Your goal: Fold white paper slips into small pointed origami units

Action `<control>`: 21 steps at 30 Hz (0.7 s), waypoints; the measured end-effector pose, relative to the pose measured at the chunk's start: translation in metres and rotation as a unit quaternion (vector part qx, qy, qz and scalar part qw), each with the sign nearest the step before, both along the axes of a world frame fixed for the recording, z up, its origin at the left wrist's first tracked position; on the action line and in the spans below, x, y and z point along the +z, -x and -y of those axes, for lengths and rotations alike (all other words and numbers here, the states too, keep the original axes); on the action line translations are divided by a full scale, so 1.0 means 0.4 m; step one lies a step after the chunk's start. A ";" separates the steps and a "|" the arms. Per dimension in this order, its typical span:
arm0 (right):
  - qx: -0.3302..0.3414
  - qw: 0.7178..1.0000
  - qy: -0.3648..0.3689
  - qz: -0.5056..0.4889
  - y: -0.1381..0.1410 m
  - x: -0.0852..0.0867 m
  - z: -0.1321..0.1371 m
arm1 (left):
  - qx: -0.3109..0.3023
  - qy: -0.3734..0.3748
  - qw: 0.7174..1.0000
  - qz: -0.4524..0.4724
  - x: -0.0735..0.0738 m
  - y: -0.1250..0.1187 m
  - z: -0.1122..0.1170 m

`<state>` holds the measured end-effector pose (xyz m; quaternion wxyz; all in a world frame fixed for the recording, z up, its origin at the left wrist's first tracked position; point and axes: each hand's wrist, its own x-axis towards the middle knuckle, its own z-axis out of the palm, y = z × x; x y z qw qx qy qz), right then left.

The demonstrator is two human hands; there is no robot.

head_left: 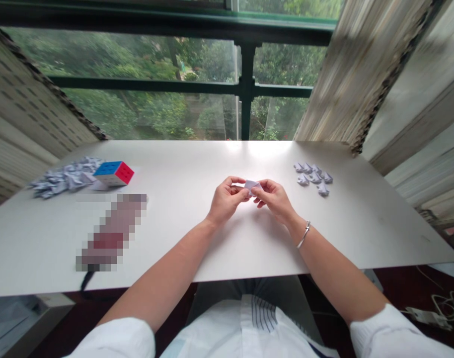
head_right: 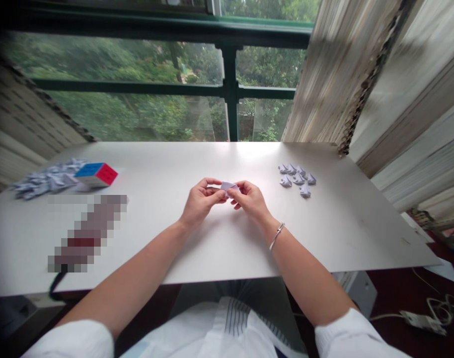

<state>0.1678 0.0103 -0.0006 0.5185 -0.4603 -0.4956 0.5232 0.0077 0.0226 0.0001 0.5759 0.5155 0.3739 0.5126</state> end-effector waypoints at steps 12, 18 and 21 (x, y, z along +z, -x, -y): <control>0.023 0.999 -0.008 0.041 -0.005 -0.003 0.002 | -0.037 0.032 0.998 -0.038 0.009 0.009 0.001; 0.036 0.999 -0.007 0.036 -0.006 0.005 0.002 | -0.013 0.034 0.999 -0.036 0.014 0.010 -0.001; 0.044 0.999 0.000 0.016 -0.011 0.008 0.001 | 0.010 0.039 0.999 -0.034 0.014 0.015 -0.009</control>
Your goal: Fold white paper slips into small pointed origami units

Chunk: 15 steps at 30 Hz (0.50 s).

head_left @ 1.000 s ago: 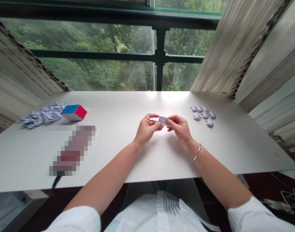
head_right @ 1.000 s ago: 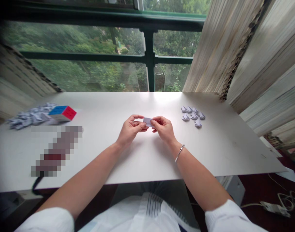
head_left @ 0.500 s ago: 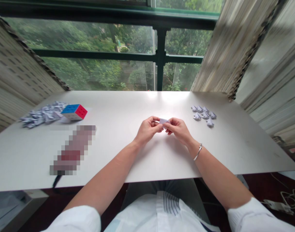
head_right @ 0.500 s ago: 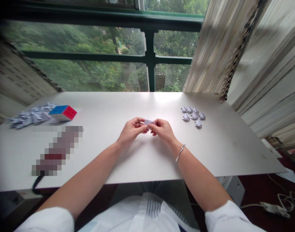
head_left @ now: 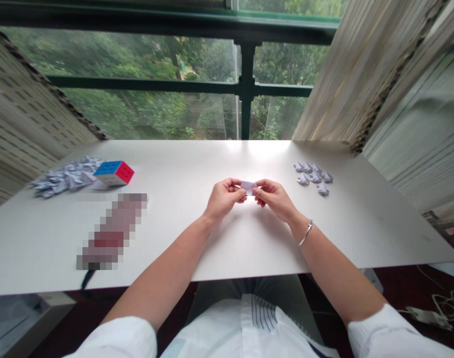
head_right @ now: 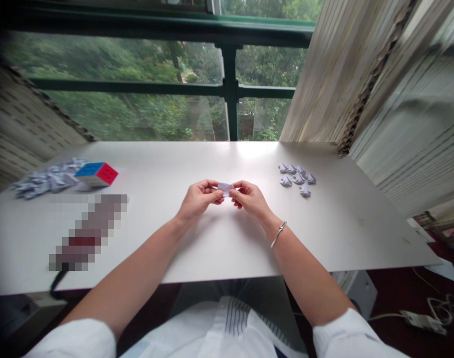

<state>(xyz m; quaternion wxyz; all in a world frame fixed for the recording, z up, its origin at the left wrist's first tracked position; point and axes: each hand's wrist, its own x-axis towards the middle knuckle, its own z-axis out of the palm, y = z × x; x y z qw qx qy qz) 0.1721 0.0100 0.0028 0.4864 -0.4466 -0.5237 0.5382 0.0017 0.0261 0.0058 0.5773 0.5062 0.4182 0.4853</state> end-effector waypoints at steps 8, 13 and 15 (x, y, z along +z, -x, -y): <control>-0.026 0.999 -0.006 0.046 -0.011 -0.007 -0.010 | 0.017 0.016 1.000 0.001 -0.002 0.003 -0.009; -0.060 0.997 -0.038 0.037 -0.018 -0.004 -0.011 | 0.037 0.024 0.999 0.010 -0.001 0.010 -0.018; -0.084 0.994 -0.057 0.027 -0.023 -0.002 -0.010 | 0.066 0.025 0.997 0.019 0.001 0.018 -0.025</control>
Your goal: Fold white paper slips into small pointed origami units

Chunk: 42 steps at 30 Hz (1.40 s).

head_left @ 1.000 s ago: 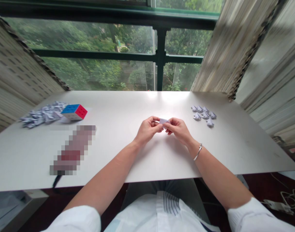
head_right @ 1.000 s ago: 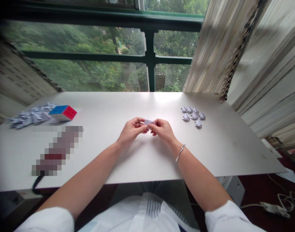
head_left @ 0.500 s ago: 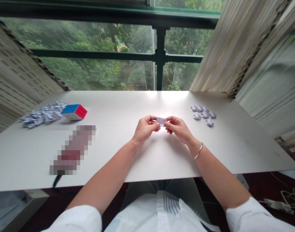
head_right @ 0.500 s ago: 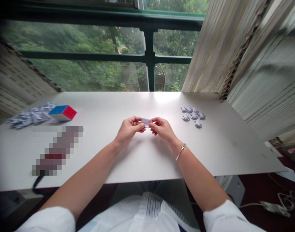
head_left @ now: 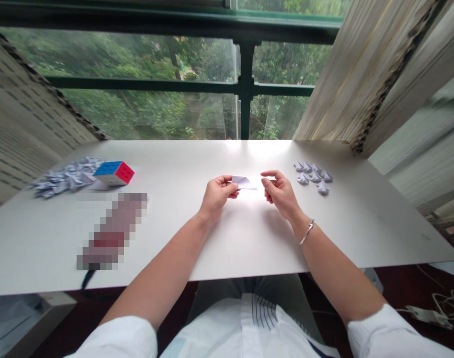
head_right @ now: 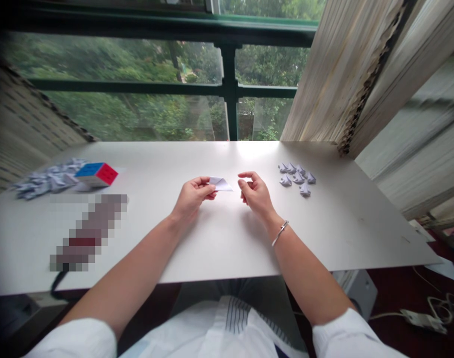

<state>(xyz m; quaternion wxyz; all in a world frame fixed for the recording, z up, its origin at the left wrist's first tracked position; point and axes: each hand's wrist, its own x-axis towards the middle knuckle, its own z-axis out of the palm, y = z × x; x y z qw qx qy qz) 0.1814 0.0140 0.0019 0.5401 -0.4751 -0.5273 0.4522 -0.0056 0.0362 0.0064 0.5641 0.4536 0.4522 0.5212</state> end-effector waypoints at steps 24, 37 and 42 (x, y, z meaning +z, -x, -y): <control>-0.023 0.999 -0.039 -0.017 0.031 -0.027 0.000 | -0.124 0.010 0.992 0.006 -0.014 -0.029 0.035; 0.020 0.979 -0.167 0.113 0.021 -0.031 0.009 | -0.134 0.050 0.988 0.060 -0.012 -0.021 0.032; 0.046 0.963 -0.208 0.167 0.012 -0.012 0.017 | -0.140 0.050 0.986 0.073 -0.010 -0.017 0.028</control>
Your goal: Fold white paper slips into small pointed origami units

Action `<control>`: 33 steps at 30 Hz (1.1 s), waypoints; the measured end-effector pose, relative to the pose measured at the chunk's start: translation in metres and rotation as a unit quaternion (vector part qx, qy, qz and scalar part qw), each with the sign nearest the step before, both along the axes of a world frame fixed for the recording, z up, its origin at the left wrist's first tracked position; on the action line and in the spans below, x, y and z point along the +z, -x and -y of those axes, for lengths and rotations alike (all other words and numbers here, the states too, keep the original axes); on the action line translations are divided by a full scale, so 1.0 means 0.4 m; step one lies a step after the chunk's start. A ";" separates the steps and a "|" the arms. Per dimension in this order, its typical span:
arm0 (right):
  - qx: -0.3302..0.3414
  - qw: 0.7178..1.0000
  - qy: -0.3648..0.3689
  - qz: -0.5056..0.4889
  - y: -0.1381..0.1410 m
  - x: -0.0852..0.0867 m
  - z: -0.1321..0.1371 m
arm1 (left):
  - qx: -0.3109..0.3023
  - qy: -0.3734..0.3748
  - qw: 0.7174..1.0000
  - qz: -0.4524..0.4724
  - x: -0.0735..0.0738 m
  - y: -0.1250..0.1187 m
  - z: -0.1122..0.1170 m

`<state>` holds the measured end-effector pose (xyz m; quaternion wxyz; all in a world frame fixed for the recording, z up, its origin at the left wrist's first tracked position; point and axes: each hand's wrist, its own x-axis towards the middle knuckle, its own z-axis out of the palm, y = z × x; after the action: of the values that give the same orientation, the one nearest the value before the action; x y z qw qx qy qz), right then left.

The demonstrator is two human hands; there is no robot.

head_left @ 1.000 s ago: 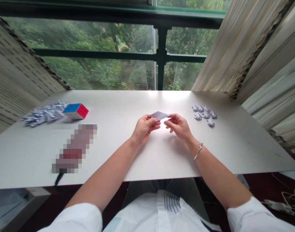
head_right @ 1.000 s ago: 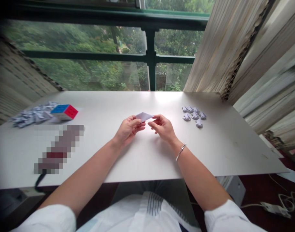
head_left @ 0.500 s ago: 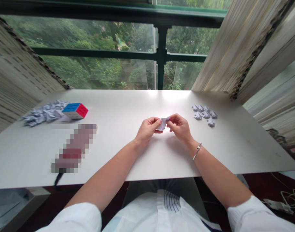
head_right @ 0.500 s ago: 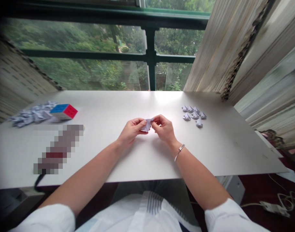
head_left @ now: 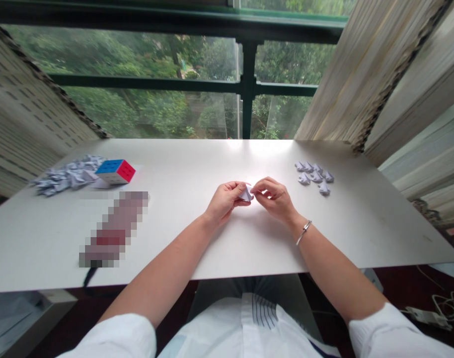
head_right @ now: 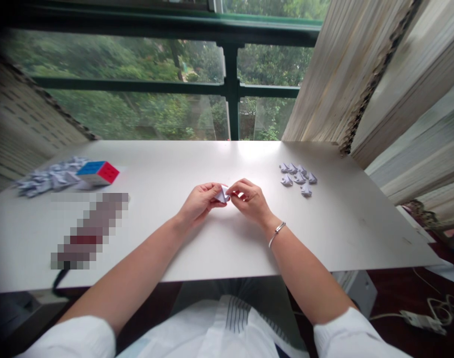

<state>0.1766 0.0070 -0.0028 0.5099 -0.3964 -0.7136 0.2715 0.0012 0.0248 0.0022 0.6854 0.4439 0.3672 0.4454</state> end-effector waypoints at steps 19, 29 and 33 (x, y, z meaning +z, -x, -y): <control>-0.002 1.000 0.015 0.000 0.011 -0.005 0.001 | 0.051 -0.029 0.998 -0.017 0.006 -0.004 -0.003; 0.051 0.962 0.206 -0.172 0.015 -0.010 -0.012 | 0.034 -0.049 0.998 -0.011 0.004 -0.002 0.003; 0.044 0.955 0.219 -0.194 0.015 -0.006 -0.012 | 0.061 -0.061 0.996 -0.013 -0.003 -0.005 0.001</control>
<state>0.1705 0.0120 -0.0054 0.5269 -0.4058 -0.5405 0.5153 0.0031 0.0245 0.0011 0.6236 0.4672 0.3746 0.5025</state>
